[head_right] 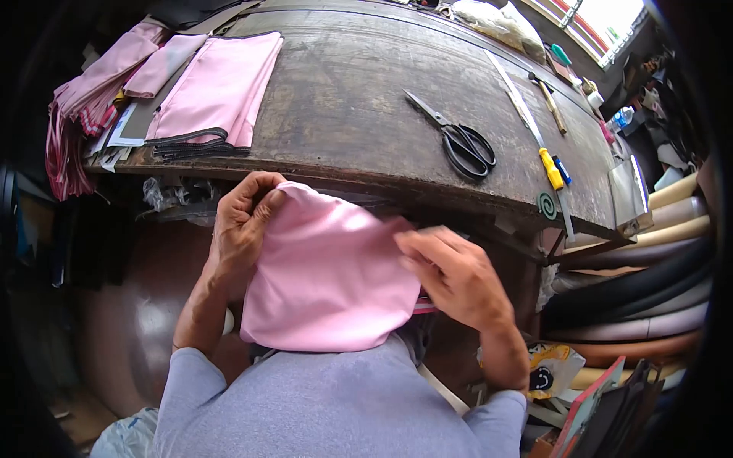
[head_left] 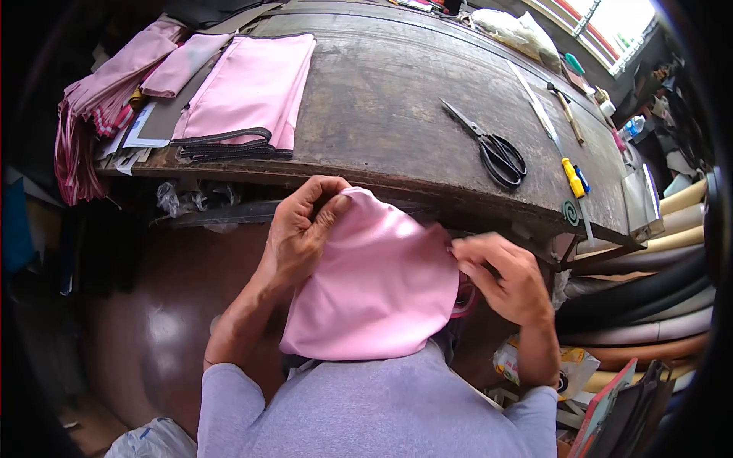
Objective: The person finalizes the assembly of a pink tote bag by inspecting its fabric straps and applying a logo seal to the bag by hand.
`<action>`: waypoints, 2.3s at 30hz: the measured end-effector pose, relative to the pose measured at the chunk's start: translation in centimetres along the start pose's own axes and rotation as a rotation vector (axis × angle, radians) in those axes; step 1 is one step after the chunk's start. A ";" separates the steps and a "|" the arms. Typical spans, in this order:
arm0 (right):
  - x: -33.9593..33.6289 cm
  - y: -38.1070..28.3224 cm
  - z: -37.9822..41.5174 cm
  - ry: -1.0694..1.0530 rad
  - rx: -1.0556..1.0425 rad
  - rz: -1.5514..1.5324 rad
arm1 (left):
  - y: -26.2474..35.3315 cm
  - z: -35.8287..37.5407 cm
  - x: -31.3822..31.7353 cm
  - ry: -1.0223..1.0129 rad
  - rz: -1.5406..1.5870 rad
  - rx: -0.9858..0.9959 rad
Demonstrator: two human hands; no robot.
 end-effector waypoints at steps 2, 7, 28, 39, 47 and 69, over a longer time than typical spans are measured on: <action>1.1 -1.7 -3.8 0.167 -0.188 0.044 | 0.8 0.2 1.0 -0.026 0.014 -0.002; 4.6 -0.3 -9.1 0.073 -0.269 -0.357 | 1.8 0.4 1.1 -0.014 -0.084 0.070; 1.0 -0.1 -7.9 -0.068 -0.179 -0.276 | 3.3 0.2 5.1 -0.028 -0.498 0.387; 0.2 -0.5 -9.4 -0.393 -0.019 -0.214 | 3.4 0.2 5.9 -0.067 -0.536 0.406; 1.8 -0.9 -8.2 -0.162 -0.160 -0.100 | 2.6 0.5 6.2 -0.080 -0.567 0.344; 3.7 0.1 -5.6 0.315 -0.265 -0.191 | 3.9 0.6 4.8 0.054 -0.622 0.359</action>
Point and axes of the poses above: each hand's wrist, its own z-axis away from the middle knuckle, its own x-axis out of the palm, y = z × x, the point moved 7 cm from there along -z, towards the middle knuckle, and after that the axes turned 8 degrees about -y, right-handed, at the moved point
